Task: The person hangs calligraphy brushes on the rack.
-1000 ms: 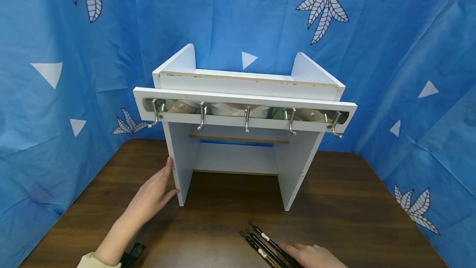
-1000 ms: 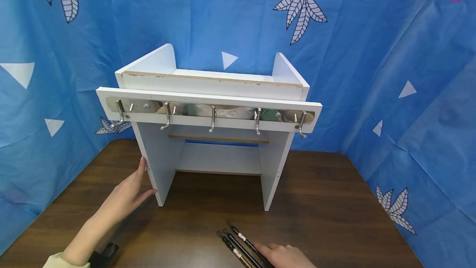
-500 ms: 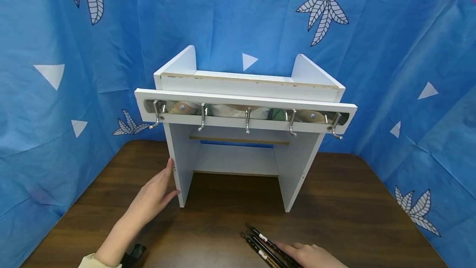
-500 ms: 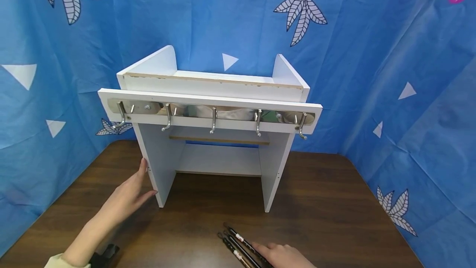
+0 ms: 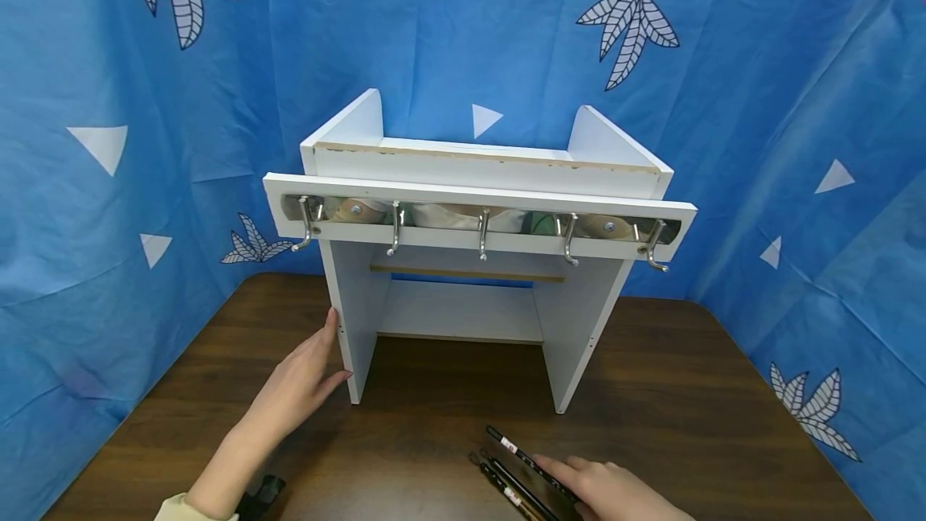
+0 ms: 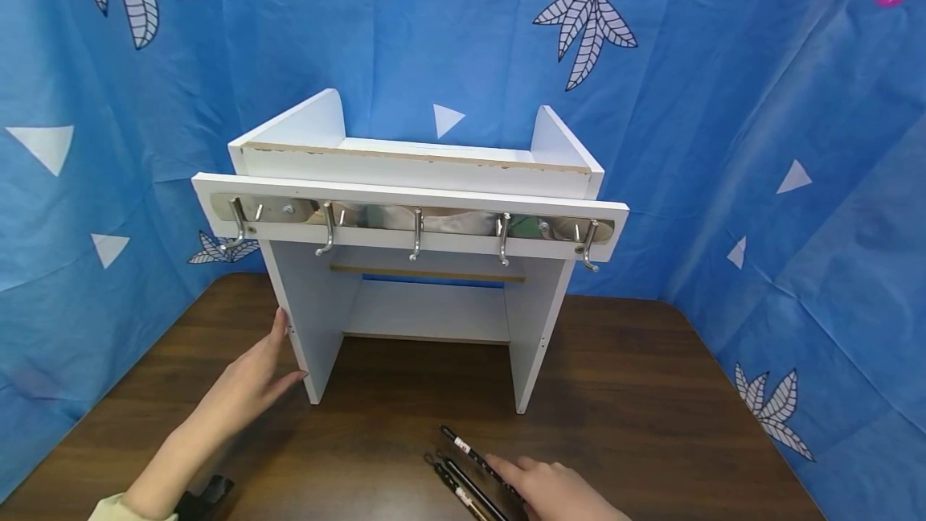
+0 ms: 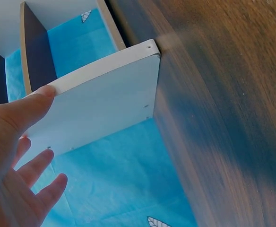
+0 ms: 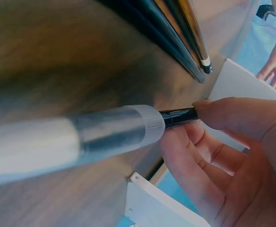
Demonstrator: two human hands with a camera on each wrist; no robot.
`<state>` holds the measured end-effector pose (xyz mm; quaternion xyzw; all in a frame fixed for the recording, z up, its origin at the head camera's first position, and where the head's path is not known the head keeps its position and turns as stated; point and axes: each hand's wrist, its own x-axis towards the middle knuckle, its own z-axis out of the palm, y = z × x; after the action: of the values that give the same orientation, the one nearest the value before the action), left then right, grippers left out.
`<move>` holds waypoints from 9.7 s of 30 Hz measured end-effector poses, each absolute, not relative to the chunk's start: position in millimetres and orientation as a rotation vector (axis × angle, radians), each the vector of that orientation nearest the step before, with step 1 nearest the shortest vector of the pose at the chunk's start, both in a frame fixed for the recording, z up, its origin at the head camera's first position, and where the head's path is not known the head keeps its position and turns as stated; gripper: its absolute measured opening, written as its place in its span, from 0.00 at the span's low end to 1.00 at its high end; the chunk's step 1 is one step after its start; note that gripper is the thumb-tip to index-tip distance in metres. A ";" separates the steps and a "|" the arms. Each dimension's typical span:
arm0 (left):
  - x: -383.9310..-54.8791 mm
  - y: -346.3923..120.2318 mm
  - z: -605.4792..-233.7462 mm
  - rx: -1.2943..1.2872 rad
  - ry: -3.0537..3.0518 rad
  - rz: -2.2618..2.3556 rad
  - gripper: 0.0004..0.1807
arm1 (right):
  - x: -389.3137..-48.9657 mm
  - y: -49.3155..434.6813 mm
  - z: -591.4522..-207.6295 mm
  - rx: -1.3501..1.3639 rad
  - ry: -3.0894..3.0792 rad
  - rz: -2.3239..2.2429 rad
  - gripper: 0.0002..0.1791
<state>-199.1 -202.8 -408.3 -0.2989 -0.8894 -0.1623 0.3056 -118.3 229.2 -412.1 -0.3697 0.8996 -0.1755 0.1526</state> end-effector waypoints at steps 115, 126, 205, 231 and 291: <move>-198.5 -203.0 -407.4 -0.751 -2.402 -0.453 0.69 | -126.9 134.4 -289.6 -1.699 2.967 -0.957 0.44; -198.0 -203.7 -408.8 -0.760 -2.383 -0.446 0.68 | -126.7 131.9 -287.9 -1.646 2.958 -0.944 0.44; -195.3 -202.3 -409.2 -0.745 -2.395 -0.441 0.67 | -151.3 102.3 -317.7 -1.548 2.795 -1.304 0.40; -194.7 -202.5 -410.0 -0.758 -2.387 -0.444 0.67 | -158.5 87.8 -331.4 -1.404 2.724 -1.494 0.40; -195.3 -202.1 -410.6 -0.747 -2.394 -0.445 0.67 | -179.1 62.1 -346.9 -1.193 2.578 -1.568 0.29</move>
<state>-195.3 -202.1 -410.6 -0.2803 -0.8987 -0.1670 0.2931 -179.1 62.1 -346.9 -0.3673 0.7934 -0.4826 -0.0515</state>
